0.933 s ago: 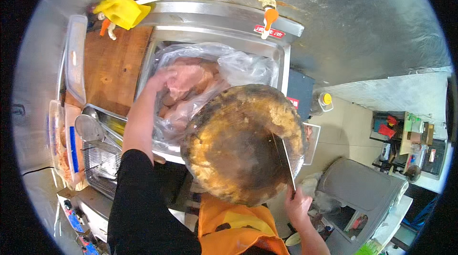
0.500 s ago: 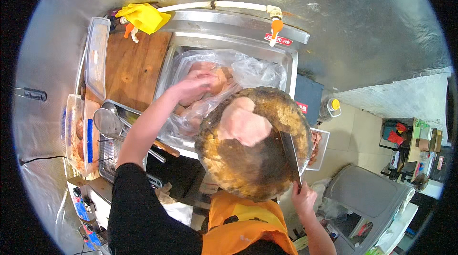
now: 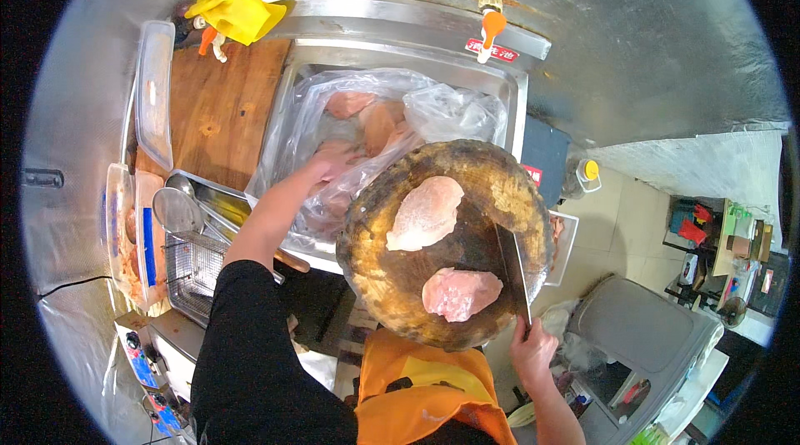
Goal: The person takes chicken breasts from a plastic bag, chops them into small pieces on a wooden board using a cleaver, and places the meat into a container. The person also walks to a counter to check paper slips before returning to the workstation.
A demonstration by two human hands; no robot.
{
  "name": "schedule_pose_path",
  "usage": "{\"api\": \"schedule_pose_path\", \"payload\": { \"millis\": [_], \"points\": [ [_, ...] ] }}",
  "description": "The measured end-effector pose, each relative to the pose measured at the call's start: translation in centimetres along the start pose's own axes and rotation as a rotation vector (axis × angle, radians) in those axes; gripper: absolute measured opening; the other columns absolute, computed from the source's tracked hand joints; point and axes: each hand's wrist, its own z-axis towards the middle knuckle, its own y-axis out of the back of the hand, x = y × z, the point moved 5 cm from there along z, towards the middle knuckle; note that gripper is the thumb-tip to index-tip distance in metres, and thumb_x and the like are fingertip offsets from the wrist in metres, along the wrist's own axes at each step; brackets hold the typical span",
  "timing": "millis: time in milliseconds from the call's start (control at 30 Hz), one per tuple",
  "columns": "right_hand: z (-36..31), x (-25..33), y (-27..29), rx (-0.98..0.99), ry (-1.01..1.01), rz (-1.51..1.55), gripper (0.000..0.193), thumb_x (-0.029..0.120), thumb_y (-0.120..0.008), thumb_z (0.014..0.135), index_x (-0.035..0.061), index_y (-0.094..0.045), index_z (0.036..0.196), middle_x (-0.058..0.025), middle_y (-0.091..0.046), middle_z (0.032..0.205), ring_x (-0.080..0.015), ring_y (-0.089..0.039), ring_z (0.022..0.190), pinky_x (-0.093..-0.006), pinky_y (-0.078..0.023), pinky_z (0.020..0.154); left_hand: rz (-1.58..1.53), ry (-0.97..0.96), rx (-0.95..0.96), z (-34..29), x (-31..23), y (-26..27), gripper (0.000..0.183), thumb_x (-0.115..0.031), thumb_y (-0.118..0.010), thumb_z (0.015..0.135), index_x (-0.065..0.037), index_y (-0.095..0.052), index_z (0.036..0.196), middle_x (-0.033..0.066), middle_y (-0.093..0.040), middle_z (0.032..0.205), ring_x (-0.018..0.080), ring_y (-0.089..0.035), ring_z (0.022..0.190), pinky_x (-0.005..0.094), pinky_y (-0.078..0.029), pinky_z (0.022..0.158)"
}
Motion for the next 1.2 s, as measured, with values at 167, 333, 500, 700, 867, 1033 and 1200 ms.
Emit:
{"api": "schedule_pose_path", "payload": {
  "millis": [167,333,500,700,867,1033,1200],
  "points": [
    [-0.5,0.3,-0.5,-0.017,-0.012,-0.017,0.031,0.02,-0.072,0.093,0.0072,-0.053,0.073,-0.0158,-0.058,0.056,-0.0382,-0.06,0.048,-0.0482,-0.045,0.045,-0.7,0.114,0.294,0.6,-2.0,-0.1,0.066,-0.042,-0.064,0.095,-0.025,-0.045,0.155,0.015,-0.037,0.163,0.0368,-0.036,0.147,0.0461,-0.036,0.115],
    [0.1,-0.1,-0.2,-0.007,0.029,0.006,0.029,0.019,-0.072,0.093,0.0074,-0.054,0.074,-0.0157,-0.059,0.059,-0.0377,-0.06,0.049,-0.0479,-0.045,0.045,-0.477,0.219,0.166,4.7,4.2,-3.7,0.057,-0.041,-0.067,0.094,-0.026,-0.055,0.148,0.0125,-0.054,0.149,0.0317,-0.051,0.135,0.0438,-0.045,0.106],
    [-0.3,0.0,-0.4,0.023,-0.03,0.001,0.029,0.02,-0.07,0.095,0.0071,-0.054,0.074,-0.0159,-0.059,0.059,-0.0388,-0.06,0.049,-0.0497,-0.046,0.046,-0.621,-0.049,0.047,-0.6,-1.0,-1.8,0.043,-0.034,-0.06,0.1,-0.021,-0.06,0.141,0.0108,-0.06,0.139,0.0283,-0.055,0.13,0.0371,-0.042,0.105],
    [0.1,-0.2,-0.2,0.024,-0.014,0.009,0.031,0.021,-0.07,0.095,0.0068,-0.053,0.073,-0.0175,-0.06,0.058,-0.0401,-0.061,0.05,-0.0511,-0.046,0.047,-0.164,-0.047,-0.111,-5.2,-5.3,4.3,0.044,-0.025,-0.061,0.096,-0.027,-0.06,0.14,0.0085,-0.062,0.135,0.0325,-0.064,0.115,0.0434,-0.05,0.093],
    [-0.1,-0.1,0.0,0.003,-0.01,0.009,0.03,0.02,-0.07,0.095,0.0062,-0.054,0.074,-0.0177,-0.06,0.058,-0.0403,-0.061,0.05,-0.0502,-0.046,0.047,-0.041,-0.003,-0.065,-6.3,-6.6,6.9,0.054,-0.025,-0.07,0.089,-0.026,-0.058,0.142,0.0135,-0.064,0.131,0.0349,-0.064,0.117,0.0415,-0.051,0.091],
    [0.5,0.1,0.4,-0.011,0.033,-0.003,0.03,0.021,-0.069,0.095,0.0064,-0.054,0.075,-0.017,-0.06,0.057,-0.039,-0.061,0.049,-0.0487,-0.047,0.046,-0.194,-0.011,-0.103,-6.3,-1.3,6.4,0.066,-0.017,-0.087,0.071,-0.012,-0.06,0.132,0.0107,-0.065,0.126,0.0276,-0.064,0.114,0.0404,-0.051,0.095],
    [0.1,-1.0,-0.2,0.002,0.017,0.059,0.029,0.022,-0.069,0.095,0.0061,-0.055,0.075,-0.0174,-0.06,0.057,-0.0399,-0.061,0.05,-0.05,-0.048,0.047,-0.839,0.079,-0.302,-11.2,-1.3,17.3,0.047,-0.014,-0.089,0.074,-0.005,-0.064,0.113,0.002,-0.069,0.111,0.0164,-0.064,0.104,0.0339,-0.053,0.089]
  ]
}}
